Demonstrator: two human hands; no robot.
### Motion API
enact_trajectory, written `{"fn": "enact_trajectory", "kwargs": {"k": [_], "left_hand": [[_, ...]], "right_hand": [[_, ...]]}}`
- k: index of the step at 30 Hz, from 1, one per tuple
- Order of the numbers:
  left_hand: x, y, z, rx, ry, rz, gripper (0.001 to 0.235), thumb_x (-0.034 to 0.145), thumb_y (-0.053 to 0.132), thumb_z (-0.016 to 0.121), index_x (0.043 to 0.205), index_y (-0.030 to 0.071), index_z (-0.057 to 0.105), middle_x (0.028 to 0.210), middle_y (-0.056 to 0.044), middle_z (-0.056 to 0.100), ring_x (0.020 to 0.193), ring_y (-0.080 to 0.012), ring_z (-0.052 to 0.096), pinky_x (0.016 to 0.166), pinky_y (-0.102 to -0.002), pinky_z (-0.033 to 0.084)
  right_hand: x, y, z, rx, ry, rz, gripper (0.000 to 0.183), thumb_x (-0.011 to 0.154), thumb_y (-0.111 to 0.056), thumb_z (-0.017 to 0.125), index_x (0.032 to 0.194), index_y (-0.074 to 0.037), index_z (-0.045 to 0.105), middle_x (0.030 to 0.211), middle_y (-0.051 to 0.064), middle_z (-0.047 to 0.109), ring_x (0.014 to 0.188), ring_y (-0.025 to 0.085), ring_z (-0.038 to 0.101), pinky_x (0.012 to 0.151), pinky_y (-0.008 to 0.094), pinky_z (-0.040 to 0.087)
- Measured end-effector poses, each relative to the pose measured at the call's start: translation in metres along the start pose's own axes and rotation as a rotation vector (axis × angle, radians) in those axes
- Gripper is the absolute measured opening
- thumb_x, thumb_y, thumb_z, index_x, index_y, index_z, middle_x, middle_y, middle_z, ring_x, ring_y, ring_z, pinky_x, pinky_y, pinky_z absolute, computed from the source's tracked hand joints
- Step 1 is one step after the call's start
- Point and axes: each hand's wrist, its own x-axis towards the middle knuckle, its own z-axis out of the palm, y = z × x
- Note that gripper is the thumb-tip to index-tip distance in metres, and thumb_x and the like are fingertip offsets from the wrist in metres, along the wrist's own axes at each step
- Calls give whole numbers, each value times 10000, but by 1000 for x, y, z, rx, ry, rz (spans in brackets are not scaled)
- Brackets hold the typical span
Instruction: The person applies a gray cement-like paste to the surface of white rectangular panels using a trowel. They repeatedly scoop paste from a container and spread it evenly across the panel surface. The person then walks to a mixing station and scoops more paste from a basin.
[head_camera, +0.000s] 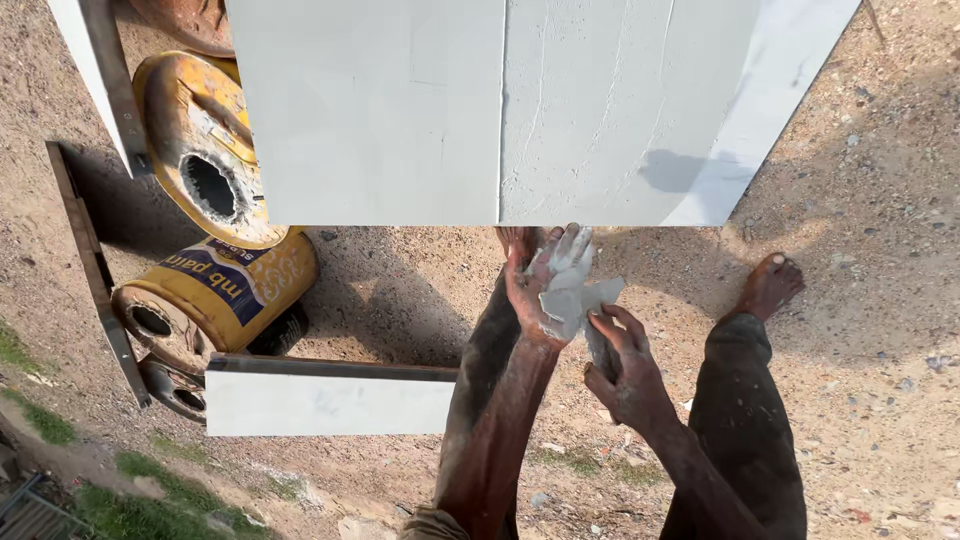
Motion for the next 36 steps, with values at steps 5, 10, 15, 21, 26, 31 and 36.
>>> {"fn": "enact_trajectory", "kwargs": {"k": [5,10,15,21,26,31,36], "left_hand": [[26,82,52,100,-215,30,854,1034,551,492,1547,-91,264,1584,-305,364,1498,-416,355,1277,-485,279],[5,123,40,105,-97,-29,751,1062,488,453,1514,-93,302,1583,-296,360,1505,-408,348,1287,-497,270],[-36,137,-4,168,17,-101,744,1052,479,448,1505,-94,300,1580,-294,366,1491,-419,360,1265,-498,287],[-54,148,-30,202,97,-136,777,1041,481,443,1542,-80,247,1605,-276,352,1494,-411,363,1265,-476,291],[-58,149,-36,211,107,-142,805,1039,491,446,1547,-94,227,1605,-287,341,1488,-417,368,1261,-490,296],[-57,147,-39,245,87,-148,798,1046,488,443,1548,-95,232,1604,-287,345,1494,-412,366,1270,-486,291],[-58,147,-43,215,77,-158,789,1050,487,443,1534,-99,233,1610,-298,338,1507,-408,357,1279,-488,285]], "right_hand": [[59,7,-13,58,-111,155,724,841,-131,759,1505,-110,470,1532,181,421,1349,363,530,1025,445,543],[236,-37,-13,79,245,1,688,968,-195,778,1555,-8,472,1543,240,397,1408,373,523,1093,405,573],[367,-79,-12,-304,436,-236,790,900,-235,861,1564,-31,484,1563,197,417,1343,344,577,1102,444,567],[398,-94,-10,-389,487,-310,668,955,-222,856,1537,-128,543,1446,175,489,1256,335,635,989,465,621],[409,-86,-3,-388,534,-357,659,943,-212,838,1513,-88,530,1413,190,507,1214,316,656,916,448,660],[414,-76,-1,-410,537,-389,607,973,-229,854,1470,-60,548,1359,169,546,1221,311,654,967,474,640],[419,-72,3,-380,498,-388,591,973,-241,842,1433,-13,550,1322,211,539,1210,335,633,943,493,622]]}}
